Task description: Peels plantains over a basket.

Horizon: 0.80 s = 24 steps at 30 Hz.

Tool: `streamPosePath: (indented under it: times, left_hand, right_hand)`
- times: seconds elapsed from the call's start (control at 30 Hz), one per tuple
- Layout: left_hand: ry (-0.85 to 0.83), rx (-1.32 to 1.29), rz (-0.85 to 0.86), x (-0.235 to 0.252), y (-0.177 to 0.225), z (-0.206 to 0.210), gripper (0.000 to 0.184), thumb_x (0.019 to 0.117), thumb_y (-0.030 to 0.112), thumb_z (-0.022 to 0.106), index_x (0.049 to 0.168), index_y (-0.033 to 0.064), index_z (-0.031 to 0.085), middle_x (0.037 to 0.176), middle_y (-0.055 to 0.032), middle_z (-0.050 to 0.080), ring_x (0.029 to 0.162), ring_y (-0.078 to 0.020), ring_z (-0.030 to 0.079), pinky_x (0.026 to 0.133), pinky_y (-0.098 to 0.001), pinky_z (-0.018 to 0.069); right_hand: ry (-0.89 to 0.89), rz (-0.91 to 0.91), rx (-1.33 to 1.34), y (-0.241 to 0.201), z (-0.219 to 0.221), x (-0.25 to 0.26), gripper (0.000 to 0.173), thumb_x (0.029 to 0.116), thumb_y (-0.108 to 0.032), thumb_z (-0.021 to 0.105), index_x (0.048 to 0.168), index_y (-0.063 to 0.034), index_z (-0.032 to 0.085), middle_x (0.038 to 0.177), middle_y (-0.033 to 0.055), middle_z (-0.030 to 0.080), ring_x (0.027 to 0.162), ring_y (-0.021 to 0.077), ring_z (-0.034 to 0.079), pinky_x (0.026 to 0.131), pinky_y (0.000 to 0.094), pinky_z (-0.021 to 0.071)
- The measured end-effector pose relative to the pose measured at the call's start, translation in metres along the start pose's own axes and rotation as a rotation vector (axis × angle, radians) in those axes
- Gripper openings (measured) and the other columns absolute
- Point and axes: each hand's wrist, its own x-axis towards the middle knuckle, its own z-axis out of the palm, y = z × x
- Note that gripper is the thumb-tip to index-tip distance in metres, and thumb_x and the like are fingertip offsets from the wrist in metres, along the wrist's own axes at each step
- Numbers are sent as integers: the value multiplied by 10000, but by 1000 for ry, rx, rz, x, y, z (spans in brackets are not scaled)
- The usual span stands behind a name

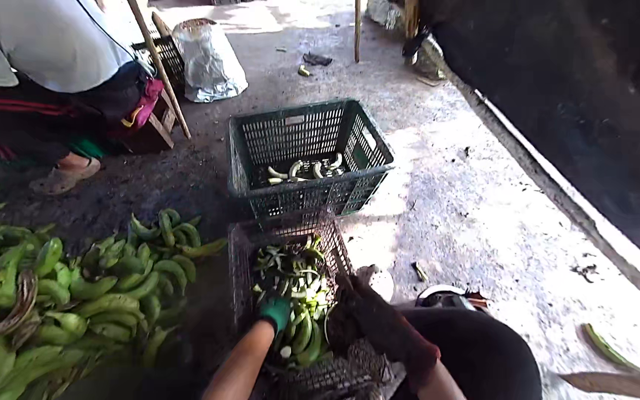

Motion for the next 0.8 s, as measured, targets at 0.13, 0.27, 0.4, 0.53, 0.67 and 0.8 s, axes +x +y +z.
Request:
streamPosePath:
  times: [0.13,0.27,0.4,0.53,0.67,0.8]
  left_hand:
    - [170,-229,-176,6,-12,38,594,1028,376,516,1479,-5,460,1528,-236,442,1439,-361,409,1186,-517,335]
    - [-25,184,35,-8,-22,33,444,980,129,577,1395,-26,545,1483,-288,459,1407,-471,390,1157,-622,314]
    - [21,51,148,-51,-33,9,388,962,130,626,1341,48,610,1327,-241,612,1253,-440,566,1047,-639,434]
    - [270,-166,151,-94,-16,-28,644,925,147,673,1529,122,451,1458,-225,525,1340,-419,502,1110,-599,388]
    - [485,-374,86,-129,-7,-27,671,886,66,689,1518,106,465,1446,-210,541,1333,-385,522,1115,-546,409]
    - [724,-550,99,-145,-4,-20,690,833,27,722,1482,43,489,1361,-239,590,1252,-408,574,1071,-561,439]
  right_hand:
    - [-4,-43,65,10,3,9,346,948,-198,606,1241,-86,460,766,1,569,580,115,571,526,290,524]
    - [49,-143,113,11,15,12,248,1022,-115,467,1254,-39,514,794,14,601,619,114,595,561,277,537]
    - [114,-172,22,20,22,7,250,1052,-149,402,1212,-21,545,785,19,637,645,126,643,609,307,584]
    - [198,-93,-359,24,41,-5,309,1074,-212,425,1273,-19,563,880,58,683,686,142,680,645,340,603]
    - [212,-60,-711,27,57,-7,323,1079,-273,463,1261,-44,600,943,113,696,819,233,697,777,450,583]
    - [373,-347,-810,15,83,-23,363,1017,-181,526,1300,40,574,922,155,707,824,293,712,779,474,579]
